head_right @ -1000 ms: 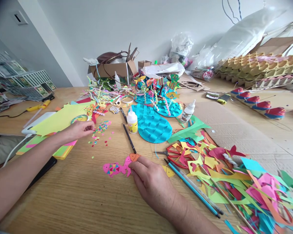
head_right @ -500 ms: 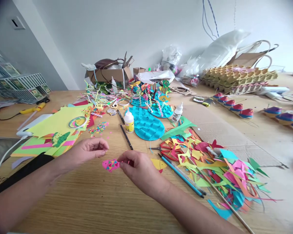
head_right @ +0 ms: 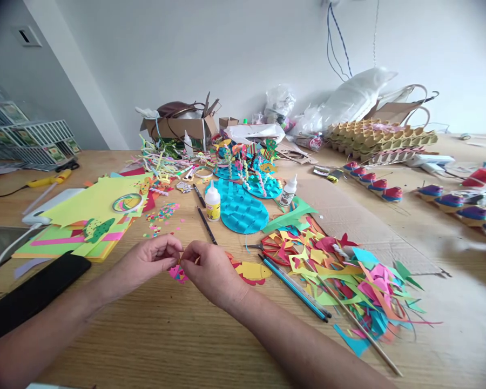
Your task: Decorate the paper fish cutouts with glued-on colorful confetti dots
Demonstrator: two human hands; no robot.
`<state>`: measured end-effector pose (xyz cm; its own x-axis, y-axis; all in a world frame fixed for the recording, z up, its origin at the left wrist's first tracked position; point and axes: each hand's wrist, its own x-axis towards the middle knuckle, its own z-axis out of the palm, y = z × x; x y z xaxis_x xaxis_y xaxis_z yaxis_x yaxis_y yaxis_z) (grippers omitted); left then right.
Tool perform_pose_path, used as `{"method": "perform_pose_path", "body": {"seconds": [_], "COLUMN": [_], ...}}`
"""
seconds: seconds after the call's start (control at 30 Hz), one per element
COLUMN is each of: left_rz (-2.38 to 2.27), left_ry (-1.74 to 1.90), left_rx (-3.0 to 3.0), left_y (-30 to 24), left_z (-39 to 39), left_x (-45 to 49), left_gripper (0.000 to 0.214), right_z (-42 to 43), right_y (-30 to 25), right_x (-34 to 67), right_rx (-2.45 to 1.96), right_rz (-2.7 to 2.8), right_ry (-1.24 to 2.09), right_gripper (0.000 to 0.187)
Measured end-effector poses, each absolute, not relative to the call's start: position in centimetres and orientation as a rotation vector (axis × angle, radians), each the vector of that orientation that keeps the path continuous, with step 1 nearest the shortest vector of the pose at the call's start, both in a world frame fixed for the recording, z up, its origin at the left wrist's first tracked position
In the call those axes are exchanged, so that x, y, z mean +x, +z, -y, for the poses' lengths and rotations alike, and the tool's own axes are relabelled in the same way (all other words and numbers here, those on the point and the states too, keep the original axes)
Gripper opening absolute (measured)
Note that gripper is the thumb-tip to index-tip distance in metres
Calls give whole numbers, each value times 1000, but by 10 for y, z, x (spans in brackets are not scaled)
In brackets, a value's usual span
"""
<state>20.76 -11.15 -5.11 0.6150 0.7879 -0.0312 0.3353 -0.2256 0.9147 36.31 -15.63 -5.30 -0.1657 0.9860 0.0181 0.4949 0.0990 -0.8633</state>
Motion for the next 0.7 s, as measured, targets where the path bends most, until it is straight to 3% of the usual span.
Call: {"method": "perform_pose_path", "body": {"seconds": [0.7], "left_rz": [-1039], "left_ry": [366], "left_rx": [2137], "left_y": [-67], "left_z": [114], "left_x": [200], "left_gripper": [16], "right_z": [155], "right_y": [-62], "right_x": [362], "right_rx": [-1528], "right_rz": [1872], "right_ry": [906], "right_gripper": [12]}}
